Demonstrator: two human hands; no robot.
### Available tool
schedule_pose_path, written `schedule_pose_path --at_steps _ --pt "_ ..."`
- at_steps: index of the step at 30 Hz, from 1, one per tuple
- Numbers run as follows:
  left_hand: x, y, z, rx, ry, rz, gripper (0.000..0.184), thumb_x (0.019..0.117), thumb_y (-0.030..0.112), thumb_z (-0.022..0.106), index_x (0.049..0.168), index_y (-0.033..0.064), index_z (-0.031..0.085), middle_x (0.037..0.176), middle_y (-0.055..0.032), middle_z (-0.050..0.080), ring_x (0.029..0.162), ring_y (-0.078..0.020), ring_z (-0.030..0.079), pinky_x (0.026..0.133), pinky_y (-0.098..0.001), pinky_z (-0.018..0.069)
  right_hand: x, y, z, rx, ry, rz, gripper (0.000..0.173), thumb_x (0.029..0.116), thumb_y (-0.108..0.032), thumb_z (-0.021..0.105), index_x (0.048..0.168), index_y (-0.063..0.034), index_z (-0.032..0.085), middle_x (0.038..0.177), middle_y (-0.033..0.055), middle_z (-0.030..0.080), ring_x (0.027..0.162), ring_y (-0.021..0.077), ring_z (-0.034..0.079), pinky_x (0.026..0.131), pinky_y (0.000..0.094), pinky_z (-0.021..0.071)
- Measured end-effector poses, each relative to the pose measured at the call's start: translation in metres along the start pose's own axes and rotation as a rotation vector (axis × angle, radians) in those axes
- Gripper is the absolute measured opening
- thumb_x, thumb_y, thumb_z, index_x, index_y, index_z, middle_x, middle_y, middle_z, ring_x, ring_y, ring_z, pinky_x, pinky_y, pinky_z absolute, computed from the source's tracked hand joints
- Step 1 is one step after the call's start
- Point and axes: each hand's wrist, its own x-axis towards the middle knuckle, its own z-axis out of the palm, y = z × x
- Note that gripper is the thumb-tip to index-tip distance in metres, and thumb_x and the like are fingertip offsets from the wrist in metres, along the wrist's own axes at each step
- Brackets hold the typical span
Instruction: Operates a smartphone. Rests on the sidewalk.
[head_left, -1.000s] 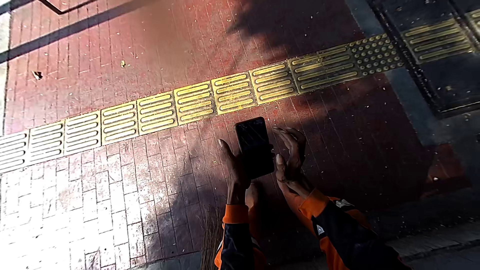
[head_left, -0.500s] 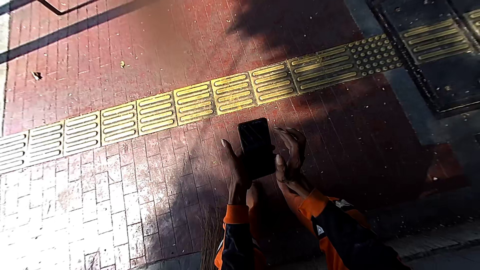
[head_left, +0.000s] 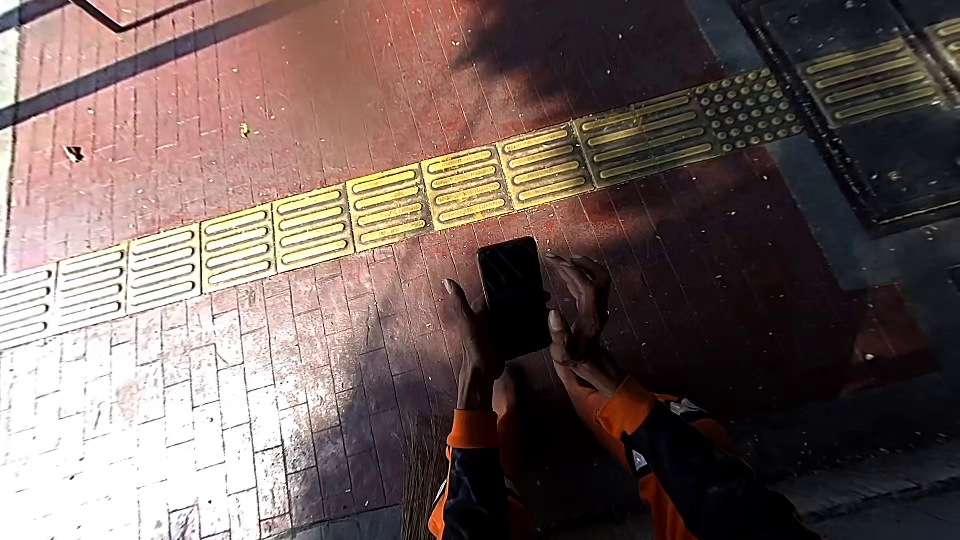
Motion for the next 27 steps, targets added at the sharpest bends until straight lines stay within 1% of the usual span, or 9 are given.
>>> schedule_pose_path --at_steps 2,4,6,9,12,18,21,24,27 --pt "-0.0003 0.0001 -0.0002 -0.008 -0.009 -0.01 0.116 0.0821 0.087 -0.01 0.115 0.0044 0.065 0.094 -0.0167 0.075 0.087 -0.0278 0.075 0.073 -0.0453 0.0636 0.0006 -0.0007 0.0001 0.004 0.002 -0.004 0.072 0.1024 -0.066 0.032 0.133 -0.0058 0.057 0.137 0.0155 0.06 0.129 0.0258 0.053 0.106 0.0406 0.0453" --pt "-0.0014 0.0006 0.0014 0.005 0.01 -0.007 0.114 0.0833 0.086 -0.009 0.113 0.0059 0.066 0.091 -0.0137 0.076 0.084 -0.0242 0.076 0.07 -0.0415 0.064 0.0005 -0.0011 0.0004 0.004 0.007 -0.007 0.072 0.1021 -0.066 0.032 0.131 -0.0059 0.057 0.137 0.016 0.06 0.128 0.0255 0.055 0.104 0.0398 0.0473" --pt "-0.0015 0.0007 0.0019 0.011 0.012 -0.005 0.112 0.084 0.086 -0.009 0.114 0.0072 0.065 0.091 -0.0116 0.076 0.083 -0.0216 0.075 0.07 -0.0394 0.0637 0.0009 -0.0012 -0.0003 0.015 -0.002 -0.005 0.071 0.1022 -0.066 0.032 0.133 -0.0063 0.056 0.138 0.0165 0.059 0.128 0.026 0.054 0.104 0.0402 0.0469" --pt "-0.0019 0.0008 0.0028 0.006 0.011 -0.005 0.114 0.0816 0.089 -0.005 0.115 0.0065 0.066 0.091 -0.0132 0.076 0.084 -0.0229 0.076 0.07 -0.0401 0.0639 0.0013 -0.0011 -0.0008 0.014 -0.009 -0.007 0.07 0.1021 -0.066 0.033 0.134 -0.0077 0.056 0.139 0.0156 0.059 0.129 0.0257 0.053 0.105 0.0398 0.0467" --pt "-0.0007 -0.0005 0.0027 0.006 0.007 0.014 0.11 0.0854 0.086 -0.006 0.111 0.0071 0.066 0.089 -0.0117 0.076 0.082 -0.0212 0.075 0.069 -0.0386 0.0636 0.0013 -0.0013 -0.0007 0.006 -0.013 -0.006 0.071 0.1019 -0.067 0.032 0.135 -0.0087 0.055 0.139 0.0146 0.059 0.129 0.0245 0.054 0.106 0.04 0.0454" --pt "-0.0006 -0.0012 0.0012 0.002 -0.017 -0.003 0.109 0.0865 0.085 -0.005 0.118 0.0061 0.064 0.094 -0.0119 0.076 0.086 -0.0213 0.075 0.072 -0.0386 0.0635 0.0008 -0.0012 -0.0002 0.009 -0.007 0.003 0.071 0.1016 -0.068 0.032 0.137 -0.0104 0.054 0.139 0.0128 0.06 0.13 0.0227 0.053 0.107 0.0391 0.0447" --pt "-0.0002 -0.0012 0.0013 0.003 -0.01 -0.002 0.109 0.0861 0.085 -0.005 0.118 0.0068 0.064 0.094 -0.0116 0.076 0.087 -0.0206 0.075 0.072 -0.0383 0.0634 0.0008 -0.0011 -0.0001 0.01 -0.003 0.0 0.07 0.1019 -0.068 0.032 0.137 -0.011 0.054 0.139 0.0117 0.061 0.131 0.0225 0.053 0.109 0.0388 0.0432" --pt "-0.0005 -0.0009 0.0021 0.011 -0.002 -0.002 0.109 0.086 0.085 -0.005 0.115 0.0079 0.065 0.092 -0.0104 0.076 0.085 -0.0196 0.075 0.071 -0.0377 0.0633 0.0004 -0.0011 0.0002 0.019 -0.004 0.011 0.07 0.1015 -0.068 0.033 0.137 -0.011 0.054 0.14 0.0121 0.06 0.131 0.0226 0.053 0.108 0.0392 0.0441" --pt "-0.0003 -0.0012 0.0021 0.01 0.0 0.001 0.109 0.086 0.085 -0.005 0.113 0.0076 0.066 0.09 -0.0111 0.076 0.084 -0.0205 0.075 0.07 -0.0382 0.0635 0.0004 -0.0011 0.0005 0.02 -0.003 0.016 0.071 0.1012 -0.068 0.032 0.136 -0.0098 0.055 0.139 0.0145 0.058 0.127 0.0222 0.056 0.104 0.0387 0.0482"
